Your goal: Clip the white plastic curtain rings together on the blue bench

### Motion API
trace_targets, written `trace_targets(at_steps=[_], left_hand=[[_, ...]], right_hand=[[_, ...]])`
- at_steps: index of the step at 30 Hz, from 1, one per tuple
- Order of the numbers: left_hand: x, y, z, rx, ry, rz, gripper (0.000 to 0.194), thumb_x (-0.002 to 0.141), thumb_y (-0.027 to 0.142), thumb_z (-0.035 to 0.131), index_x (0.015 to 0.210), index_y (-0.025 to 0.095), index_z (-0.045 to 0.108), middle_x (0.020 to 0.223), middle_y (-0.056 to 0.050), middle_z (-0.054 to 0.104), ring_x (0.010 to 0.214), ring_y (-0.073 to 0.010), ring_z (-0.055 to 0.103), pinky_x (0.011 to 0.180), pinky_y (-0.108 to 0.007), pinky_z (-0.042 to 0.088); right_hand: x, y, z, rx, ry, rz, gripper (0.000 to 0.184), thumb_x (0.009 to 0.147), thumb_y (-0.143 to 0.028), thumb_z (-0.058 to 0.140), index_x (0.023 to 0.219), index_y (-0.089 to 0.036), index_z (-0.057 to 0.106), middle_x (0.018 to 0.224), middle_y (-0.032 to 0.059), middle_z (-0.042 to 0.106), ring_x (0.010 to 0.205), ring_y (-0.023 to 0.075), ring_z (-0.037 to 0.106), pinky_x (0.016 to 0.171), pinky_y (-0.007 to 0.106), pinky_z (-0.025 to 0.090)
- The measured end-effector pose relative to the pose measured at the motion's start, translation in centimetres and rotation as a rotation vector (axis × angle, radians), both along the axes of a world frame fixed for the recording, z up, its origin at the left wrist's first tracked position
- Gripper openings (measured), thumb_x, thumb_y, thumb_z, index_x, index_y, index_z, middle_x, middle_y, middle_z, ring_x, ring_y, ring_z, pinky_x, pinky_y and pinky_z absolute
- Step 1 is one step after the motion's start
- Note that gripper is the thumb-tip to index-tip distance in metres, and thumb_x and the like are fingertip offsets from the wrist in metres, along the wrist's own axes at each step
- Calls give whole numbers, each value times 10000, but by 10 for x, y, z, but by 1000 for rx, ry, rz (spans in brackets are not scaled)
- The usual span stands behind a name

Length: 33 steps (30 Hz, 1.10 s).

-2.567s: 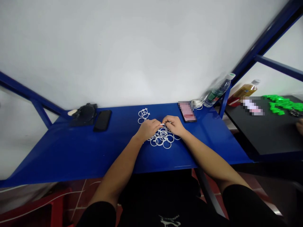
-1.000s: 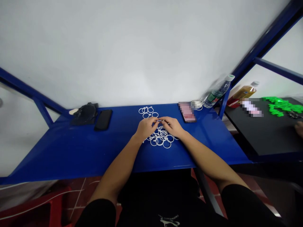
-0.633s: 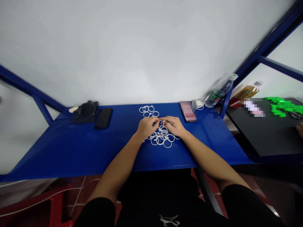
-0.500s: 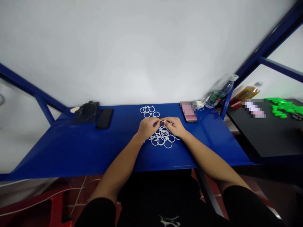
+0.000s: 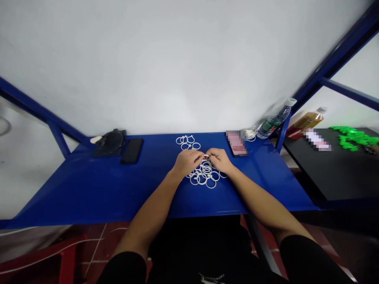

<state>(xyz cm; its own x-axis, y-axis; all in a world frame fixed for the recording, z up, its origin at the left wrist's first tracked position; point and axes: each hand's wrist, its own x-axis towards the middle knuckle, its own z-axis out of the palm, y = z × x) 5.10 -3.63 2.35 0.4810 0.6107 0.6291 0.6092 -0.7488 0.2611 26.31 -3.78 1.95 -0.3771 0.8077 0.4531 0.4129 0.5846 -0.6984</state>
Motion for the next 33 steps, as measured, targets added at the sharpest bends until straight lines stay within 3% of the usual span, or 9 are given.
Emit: trace_targets(at_steps=[5,9,13,16,19,22,26,30,33], left_hand=[[-9,7,-1,-73,-23,-26,179,1023,299,593,965,215,741,949,-38,773,861,-155,704,779,-303,514],[-22,15,0,-129,-105,55,124,993,298,651,947,208,722,1004,-46,747,843,-148,681,785,-287,540],[-37,25,0,-193,-124,269,67,951,264,701,946,207,736,1047,-55,724,886,-172,686,823,-303,548],[-44,30,-3,-288,-105,357,171,916,310,745,1063,223,758,1158,-67,712,946,-196,688,855,-323,555],[-45,30,-2,-391,-34,292,258,932,367,721,1151,233,756,1197,-64,717,1005,-208,688,917,-342,551],[-45,24,3,-514,106,161,275,930,414,705,1123,230,773,1106,-53,749,1021,-219,691,947,-354,541],[-42,19,8,-666,242,67,328,862,478,738,1075,235,792,993,-47,764,905,-212,702,830,-329,545],[-34,17,0,-585,237,-35,167,861,347,675,921,248,794,860,-37,748,775,-180,674,706,-293,509],[-25,15,-7,-500,216,-16,169,825,223,624,896,255,774,810,-25,737,718,-175,653,638,-280,471]], right_hand=[[1,0,-2,105,-10,30,282,886,-120,501,997,-221,741,1000,52,782,948,214,721,889,372,567],[3,2,-3,164,-59,-85,346,982,-230,562,1310,-261,667,1249,80,747,1143,258,686,1006,473,548],[9,7,-3,199,-156,-133,325,987,-256,585,1299,-246,675,1224,97,749,1128,285,680,1004,516,543],[12,9,-4,195,-201,-119,286,977,-236,588,1238,-227,704,1184,104,755,1107,288,679,989,513,547],[11,9,-4,194,-223,-77,277,965,-210,584,1206,-214,719,1169,107,756,1099,285,678,984,508,547],[11,9,-3,194,-260,-12,276,955,-197,581,1186,-212,731,1161,101,758,1087,280,678,984,506,544],[11,8,-4,170,-303,39,277,943,-195,593,1176,-191,742,1160,112,759,1085,285,679,989,503,539],[8,9,-8,133,-336,97,292,937,-202,607,1197,-198,740,1164,112,759,1094,279,683,989,497,535],[7,9,-10,124,-358,123,282,940,-209,610,1190,-205,741,1147,103,765,1068,268,690,975,476,535]])
